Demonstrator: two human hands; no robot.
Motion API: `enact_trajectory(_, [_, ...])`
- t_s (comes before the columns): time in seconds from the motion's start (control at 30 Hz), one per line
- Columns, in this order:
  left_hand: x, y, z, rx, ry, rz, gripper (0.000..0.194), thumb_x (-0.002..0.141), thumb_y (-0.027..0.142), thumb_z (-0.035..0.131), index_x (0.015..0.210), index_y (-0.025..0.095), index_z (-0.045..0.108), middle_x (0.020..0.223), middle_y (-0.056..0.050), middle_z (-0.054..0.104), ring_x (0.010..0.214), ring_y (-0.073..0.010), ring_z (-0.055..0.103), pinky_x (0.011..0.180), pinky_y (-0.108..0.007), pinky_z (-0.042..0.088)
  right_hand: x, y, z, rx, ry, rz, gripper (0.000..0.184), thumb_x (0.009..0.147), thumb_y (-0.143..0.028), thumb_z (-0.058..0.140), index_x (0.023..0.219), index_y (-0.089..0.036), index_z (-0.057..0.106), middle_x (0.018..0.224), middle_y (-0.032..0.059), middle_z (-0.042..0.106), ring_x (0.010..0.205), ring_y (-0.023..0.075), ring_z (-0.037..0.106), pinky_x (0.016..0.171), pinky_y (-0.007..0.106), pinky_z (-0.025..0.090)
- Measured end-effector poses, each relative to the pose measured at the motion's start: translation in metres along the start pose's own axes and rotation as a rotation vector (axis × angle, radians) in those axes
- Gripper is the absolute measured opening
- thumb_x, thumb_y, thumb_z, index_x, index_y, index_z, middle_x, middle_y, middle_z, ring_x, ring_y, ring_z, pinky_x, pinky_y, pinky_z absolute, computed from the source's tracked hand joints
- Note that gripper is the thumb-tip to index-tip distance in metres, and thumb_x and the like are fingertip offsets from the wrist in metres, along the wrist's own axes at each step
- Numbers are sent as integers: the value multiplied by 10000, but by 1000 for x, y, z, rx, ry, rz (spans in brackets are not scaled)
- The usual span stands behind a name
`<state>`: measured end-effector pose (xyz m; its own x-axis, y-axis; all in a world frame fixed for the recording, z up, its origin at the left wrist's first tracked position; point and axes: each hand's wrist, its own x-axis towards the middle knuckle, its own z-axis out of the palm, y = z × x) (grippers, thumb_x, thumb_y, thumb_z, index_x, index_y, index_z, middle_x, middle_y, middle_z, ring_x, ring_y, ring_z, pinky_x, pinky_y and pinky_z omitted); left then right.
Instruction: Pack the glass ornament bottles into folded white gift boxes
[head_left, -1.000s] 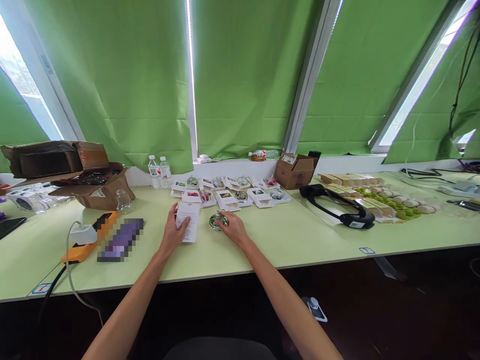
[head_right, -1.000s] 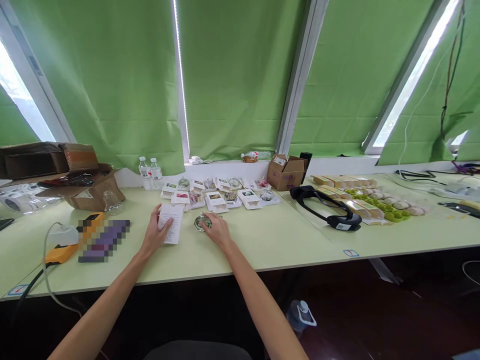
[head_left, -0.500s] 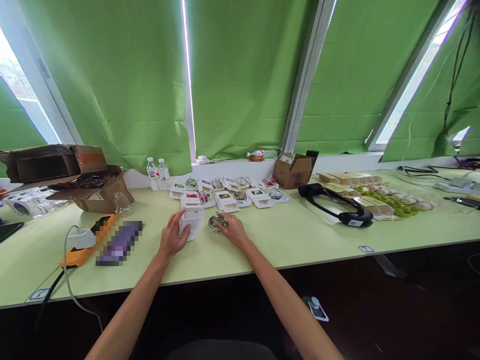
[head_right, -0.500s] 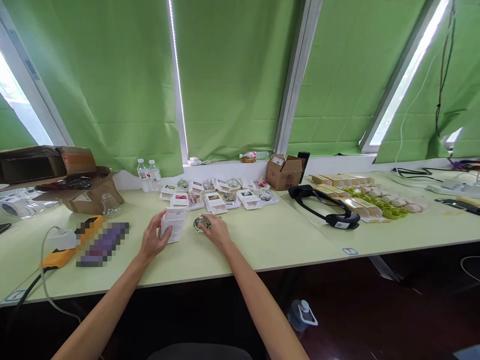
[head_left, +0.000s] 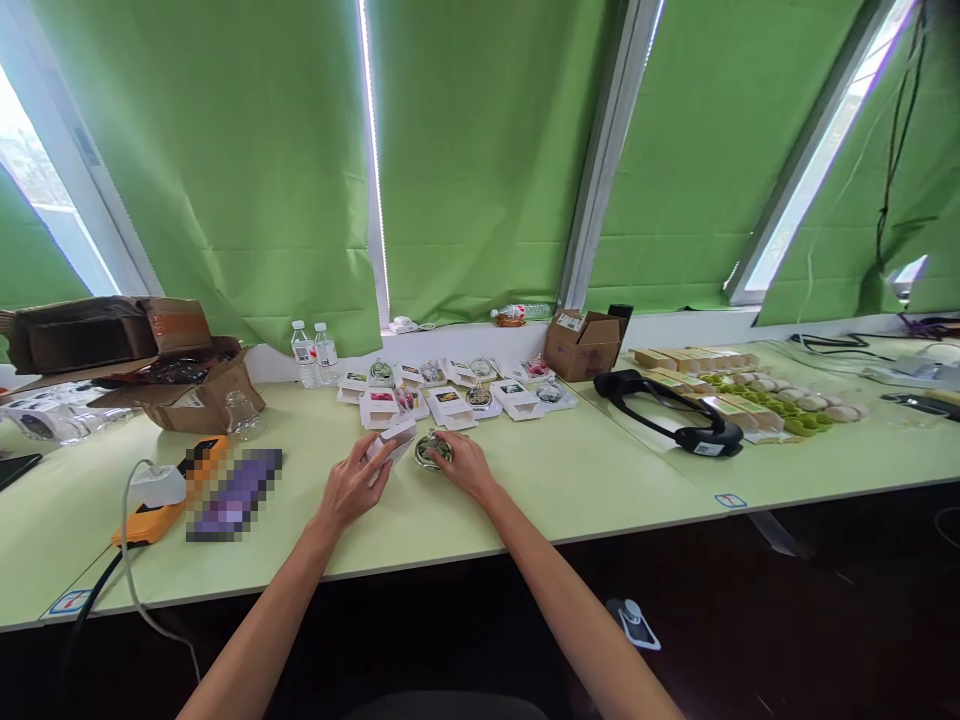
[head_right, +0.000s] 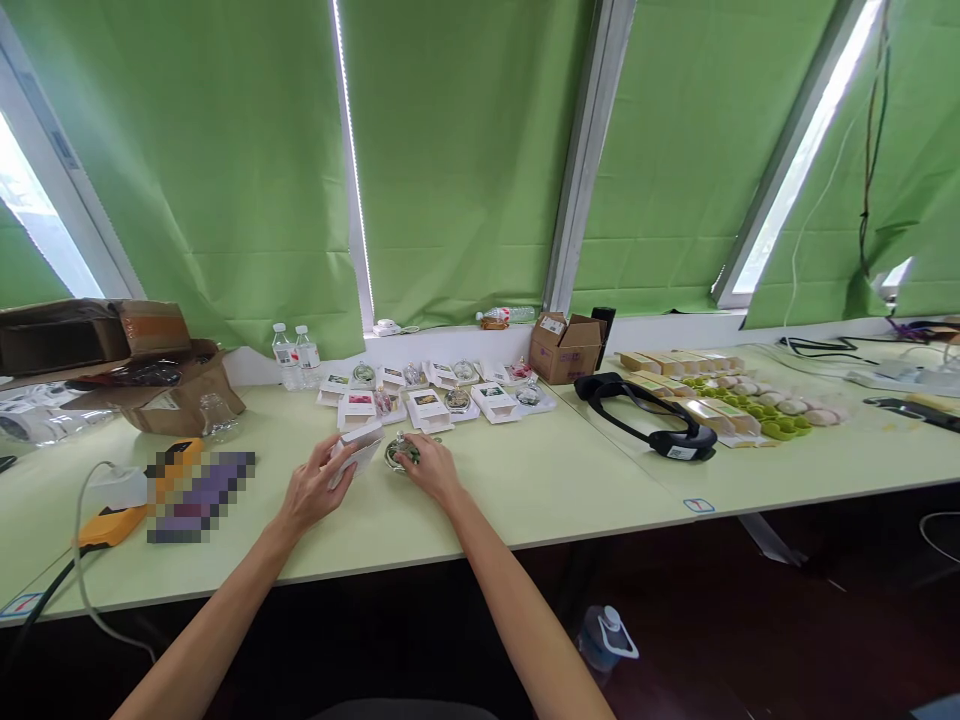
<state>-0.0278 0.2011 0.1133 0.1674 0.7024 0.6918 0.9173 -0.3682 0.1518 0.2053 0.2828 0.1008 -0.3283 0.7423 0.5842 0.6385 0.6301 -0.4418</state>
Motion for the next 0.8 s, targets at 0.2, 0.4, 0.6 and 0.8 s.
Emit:
enact_trajectory(0.2, [2, 0, 1, -11, -3, 66, 293, 923, 292, 448, 1181, 281, 586, 1330, -93, 543, 1061, -236, 628, 822, -345, 531, 0, 0, 1, -29, 2, 9, 326, 867, -379, 597, 1160, -237, 611, 1140, 71, 676, 1004, 240, 642, 855, 340, 485])
enact_trajectory(0.4, [4, 1, 0, -22, 28, 118, 253, 929, 247, 431, 1146, 240, 562, 1275, -92, 591, 1150, -232, 582, 935, -360, 486, -2, 1, 2, -67, 29, 1, 299, 897, -380, 556, 1158, -238, 585, 1151, 74, 660, 990, 225, 640, 812, 318, 482])
enact_trajectory(0.6, [5, -1, 4, -49, -63, 76, 410, 896, 201, 447, 1306, 218, 458, 1268, -104, 595, 1200, -243, 543, 1001, -394, 450, -2, 0, -1, -76, 121, -28, 344, 934, -425, 488, 1205, -217, 528, 1163, 87, 641, 1022, 237, 622, 796, 315, 481])
enact_trajectory(0.8, [7, -1, 2, -21, -127, 90, 471, 868, 149, 454, 1334, 216, 444, 1304, -88, 577, 1227, -237, 520, 1044, -396, 417, -3, -5, -6, -27, 252, -52, 375, 949, -437, 450, 1217, -184, 517, 1149, 115, 633, 1029, 237, 612, 786, 304, 490])
